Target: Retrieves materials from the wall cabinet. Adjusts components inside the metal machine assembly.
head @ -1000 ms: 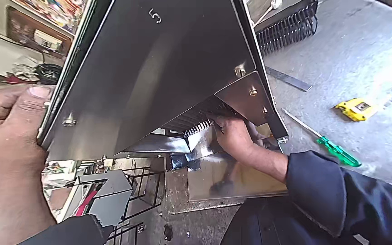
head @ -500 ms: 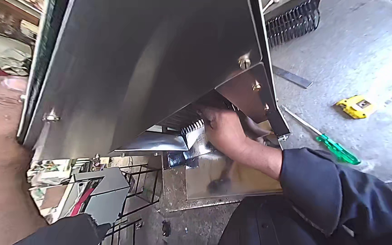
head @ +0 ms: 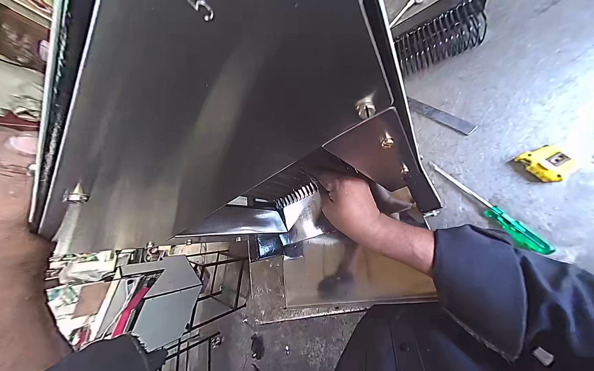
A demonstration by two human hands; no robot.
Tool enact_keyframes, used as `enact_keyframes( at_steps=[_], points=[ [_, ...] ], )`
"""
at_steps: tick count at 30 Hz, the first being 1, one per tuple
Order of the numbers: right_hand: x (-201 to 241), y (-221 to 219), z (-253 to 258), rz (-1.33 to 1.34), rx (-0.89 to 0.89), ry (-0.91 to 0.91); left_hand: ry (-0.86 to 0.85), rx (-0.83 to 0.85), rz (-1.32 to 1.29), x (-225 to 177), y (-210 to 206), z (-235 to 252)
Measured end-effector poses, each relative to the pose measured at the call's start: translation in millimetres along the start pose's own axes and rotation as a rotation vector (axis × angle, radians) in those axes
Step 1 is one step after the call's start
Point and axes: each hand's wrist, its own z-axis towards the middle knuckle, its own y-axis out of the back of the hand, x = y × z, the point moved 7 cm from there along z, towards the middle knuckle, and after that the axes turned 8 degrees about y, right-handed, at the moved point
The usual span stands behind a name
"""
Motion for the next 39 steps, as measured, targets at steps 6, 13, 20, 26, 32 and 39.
enact_keyframes(
  at_steps=[6, 13, 20, 26, 32, 39],
  points=[
    [34, 11, 13, 0.070, -0.068, 0.169, 0.109, -0.018, 0.029, 2, 4, -6],
    [27, 15, 18, 0.044, -0.056, 0.131, 0.111, -0.039, -0.013, -3, -1, -6],
    [18, 9, 8, 0.045, -0.018, 0.154, 0.106, 0.002, -0.015, -12, -4, -12],
    [15, 7, 5, 0.023, -0.017, 0.189, 0.052, 0.052, -0.001, -17, -4, -10],
    [39, 19, 20, 0.092, -0.097, 0.278, 0.085, -0.021, 0.154, -19, -1, -13],
    [9, 4, 7, 0.046, 0.008, 0.133, 0.087, -0.037, 0.126, -13, 5, -15]
  ],
)
